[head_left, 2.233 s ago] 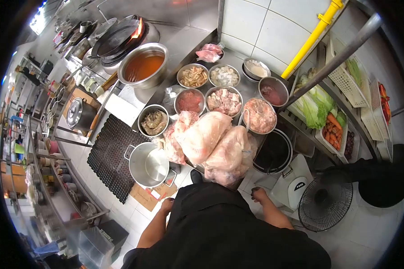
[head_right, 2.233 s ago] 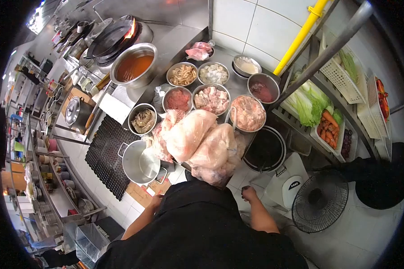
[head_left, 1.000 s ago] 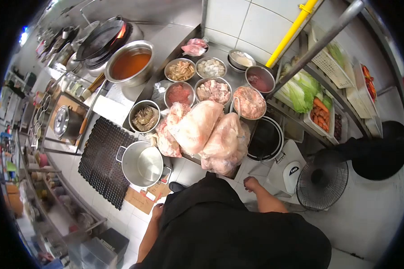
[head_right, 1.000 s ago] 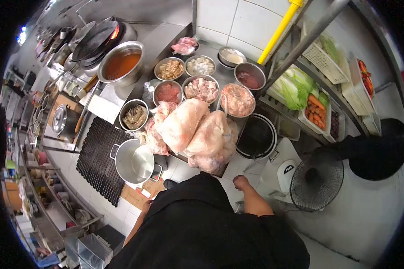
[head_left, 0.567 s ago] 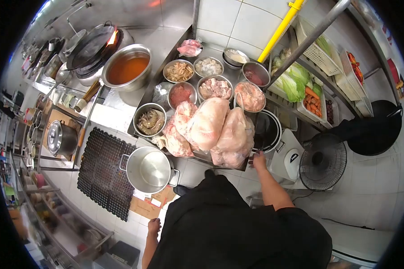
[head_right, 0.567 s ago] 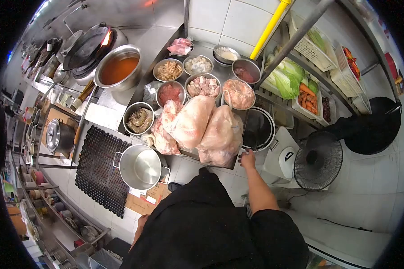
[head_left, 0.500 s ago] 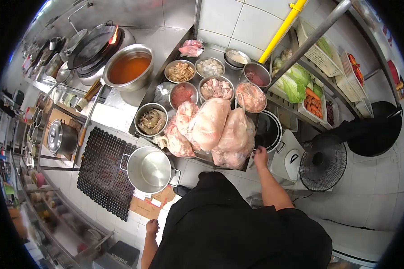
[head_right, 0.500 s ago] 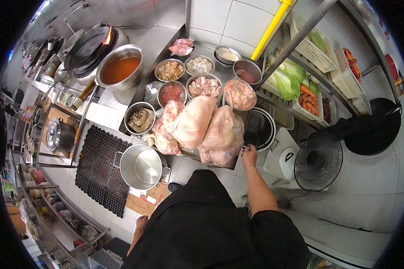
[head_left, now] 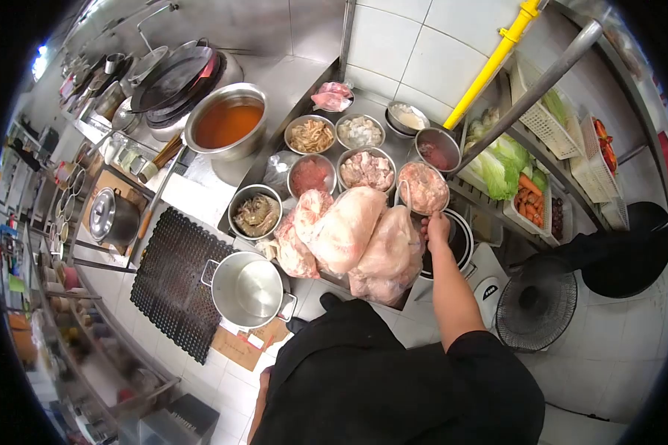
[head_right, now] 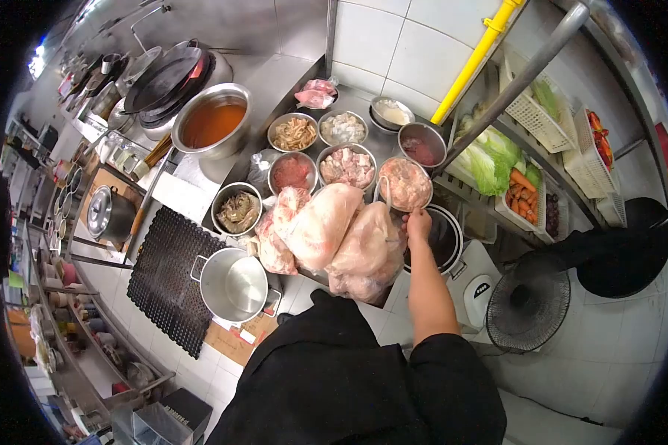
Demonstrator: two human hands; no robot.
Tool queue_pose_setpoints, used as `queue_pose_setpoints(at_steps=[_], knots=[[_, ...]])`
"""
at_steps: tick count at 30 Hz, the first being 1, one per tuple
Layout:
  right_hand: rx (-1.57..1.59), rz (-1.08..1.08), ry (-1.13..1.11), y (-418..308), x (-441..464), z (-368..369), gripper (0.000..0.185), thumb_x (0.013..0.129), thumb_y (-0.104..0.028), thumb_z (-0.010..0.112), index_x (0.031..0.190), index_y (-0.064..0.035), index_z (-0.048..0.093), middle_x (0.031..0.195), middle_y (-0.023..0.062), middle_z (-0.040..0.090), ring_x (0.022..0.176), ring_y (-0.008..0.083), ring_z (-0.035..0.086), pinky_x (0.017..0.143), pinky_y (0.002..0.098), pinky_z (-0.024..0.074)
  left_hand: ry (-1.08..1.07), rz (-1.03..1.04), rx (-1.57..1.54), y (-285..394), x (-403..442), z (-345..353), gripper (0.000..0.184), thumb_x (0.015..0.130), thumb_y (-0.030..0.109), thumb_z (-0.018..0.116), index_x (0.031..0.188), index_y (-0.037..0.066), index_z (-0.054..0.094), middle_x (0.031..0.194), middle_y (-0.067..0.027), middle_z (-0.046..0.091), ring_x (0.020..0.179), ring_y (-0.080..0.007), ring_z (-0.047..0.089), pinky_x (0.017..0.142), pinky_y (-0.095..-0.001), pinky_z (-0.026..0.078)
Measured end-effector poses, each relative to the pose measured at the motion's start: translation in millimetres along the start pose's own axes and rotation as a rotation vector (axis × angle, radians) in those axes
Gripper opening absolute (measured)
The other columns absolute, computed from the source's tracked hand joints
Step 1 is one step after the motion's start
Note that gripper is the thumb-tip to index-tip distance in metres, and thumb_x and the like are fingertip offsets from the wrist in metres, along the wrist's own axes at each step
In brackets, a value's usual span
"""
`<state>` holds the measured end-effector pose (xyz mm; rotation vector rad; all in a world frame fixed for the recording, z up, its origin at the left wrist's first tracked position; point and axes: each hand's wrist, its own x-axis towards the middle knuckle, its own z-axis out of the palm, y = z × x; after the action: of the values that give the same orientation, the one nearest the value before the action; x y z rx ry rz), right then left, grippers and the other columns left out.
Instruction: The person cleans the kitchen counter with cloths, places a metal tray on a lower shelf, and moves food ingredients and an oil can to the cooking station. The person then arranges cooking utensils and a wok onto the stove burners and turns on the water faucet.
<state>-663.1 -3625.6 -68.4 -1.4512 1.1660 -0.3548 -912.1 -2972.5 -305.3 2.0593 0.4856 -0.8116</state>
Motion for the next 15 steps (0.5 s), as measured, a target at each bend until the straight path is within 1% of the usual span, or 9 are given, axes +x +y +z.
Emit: queue_pose_setpoints(at_steps=[1, 2, 5, 7, 8, 11, 12, 13, 15], knots=[[-0.001, -0.011, 0.025, -0.6, -1.1, 0.0, 0.029, 0.095, -0.032, 0.043, 0.08, -0.0093, 0.052, 0.064, 0.0016, 0.057, 0.043, 0.0106, 0.046, 0.036, 0.0249, 0.031, -0.011, -0.003, 0.009, 2.0, 1.5, 4.1, 0.032, 0.083, 0.02, 0.059, 0.106, -0.002, 0.067, 0.101, -0.0148, 0.069, 0.093, -0.0223, 0.064, 0.085, -0.0317, 0.048], [0.033, 0.005, 0.039, 0.3, 1.6, -0.4, 0.031, 0.094, -0.034, 0.048, 0.076, -0.0095, 0.052, 0.063, 0.0015, 0.056, 0.043, 0.0105, 0.045, 0.037, 0.0253, 0.0296, -0.021, -0.007, 0.018, 2.5, 1.4, 6.9, 0.033, 0.083, 0.02, 0.059, 0.106, -0.002, 0.067, 0.101, -0.0151, 0.069, 0.093, -0.0226, 0.064, 0.085, -0.0319, 0.048], [0.108, 0.03, 0.072, 1.1, 4.3, 2.0, 0.034, 0.092, -0.038, 0.052, 0.073, -0.0098, 0.053, 0.062, 0.0021, 0.057, 0.043, 0.0106, 0.044, 0.037, 0.0254, 0.029, -0.044, -0.034, 0.05, 2.1, -14.0, 2.4, 0.036, 0.083, 0.021, 0.059, 0.108, -0.003, 0.066, 0.103, -0.016, 0.068, 0.092, -0.0236, 0.064, 0.086, -0.0328, 0.048], [0.135, 0.051, 0.085, -0.6, 3.5, 4.8, 0.034, 0.091, -0.038, 0.053, 0.072, -0.0095, 0.053, 0.062, 0.0031, 0.059, 0.043, 0.0107, 0.044, 0.037, 0.0253, 0.0288, 0.019, -0.094, 0.044, 22.1, -33.4, -10.9, 0.036, 0.083, 0.02, 0.059, 0.11, -0.004, 0.064, 0.098, -0.0146, 0.068, 0.084, -0.0227, 0.064, 0.078, -0.0326, 0.05], [0.149, 0.059, 0.091, -2.7, 4.5, 5.6, 0.034, 0.09, -0.039, 0.053, 0.072, -0.0093, 0.053, 0.063, 0.0036, 0.059, 0.043, 0.0108, 0.044, 0.037, 0.0253, 0.0287, 0.051, -0.122, 0.039, 53.5, -46.4, -17.7, 0.037, 0.083, 0.019, 0.059, 0.11, -0.005, 0.063, 0.095, -0.0139, 0.068, 0.08, -0.0223, 0.064, 0.073, -0.0325, 0.051], [0.16, 0.074, -0.003, 2.2, 7.4, -5.3, 0.031, 0.088, -0.034, 0.053, 0.072, -0.0081, 0.055, 0.063, 0.0048, 0.061, 0.042, 0.0116, 0.045, 0.037, 0.0262, 0.0297, 0.053, -0.317, -0.224, 120.4, -75.1, -27.5, 0.035, 0.084, 0.018, 0.059, 0.112, -0.004, 0.061, 0.084, -0.0102, 0.065, 0.065, -0.0177, 0.06, 0.054, -0.0295, 0.048], [0.098, 0.072, -0.007, -2.0, 4.3, -10.7, 0.025, 0.086, -0.028, 0.051, 0.073, -0.0074, 0.056, 0.064, 0.0056, 0.061, 0.043, 0.0122, 0.045, 0.037, 0.0266, 0.0311, 0.067, -0.321, -0.214, 149.9, -87.1, -31.7, 0.033, 0.085, 0.018, 0.059, 0.11, -0.004, 0.06, 0.078, -0.0075, 0.061, 0.056, -0.013, 0.055, 0.042, -0.025, 0.039], [0.05, 0.006, 0.049, -11.9, -7.3, -13.8, 0.025, 0.084, -0.026, 0.051, 0.072, -0.0054, 0.057, 0.063, 0.0062, 0.061, 0.043, 0.0133, 0.046, 0.039, 0.028, 0.0342, 0.086, -0.325, -0.233, 145.0, -85.7, -30.3, 0.033, 0.085, 0.018, 0.059, 0.11, -0.004, 0.06, 0.078, -0.0073, 0.061, 0.056, -0.0132, 0.055, 0.042, -0.0249, 0.039], [-0.311, -0.22, 0.1, -30.3, -22.1, -17.0, 0.033, 0.089, -0.026, 0.048, 0.078, 0.0025, 0.061, 0.065, 0.0105, 0.064, 0.059, 0.0214, 0.06, 0.055, 0.032, 0.0464, 0.121, -0.327, -0.271, 137.9, -77.6, -24.8, 0.033, 0.085, 0.019, 0.059, 0.11, -0.003, 0.06, 0.078, -0.0069, 0.062, 0.057, -0.0135, 0.056, 0.042, -0.0247, 0.04]])
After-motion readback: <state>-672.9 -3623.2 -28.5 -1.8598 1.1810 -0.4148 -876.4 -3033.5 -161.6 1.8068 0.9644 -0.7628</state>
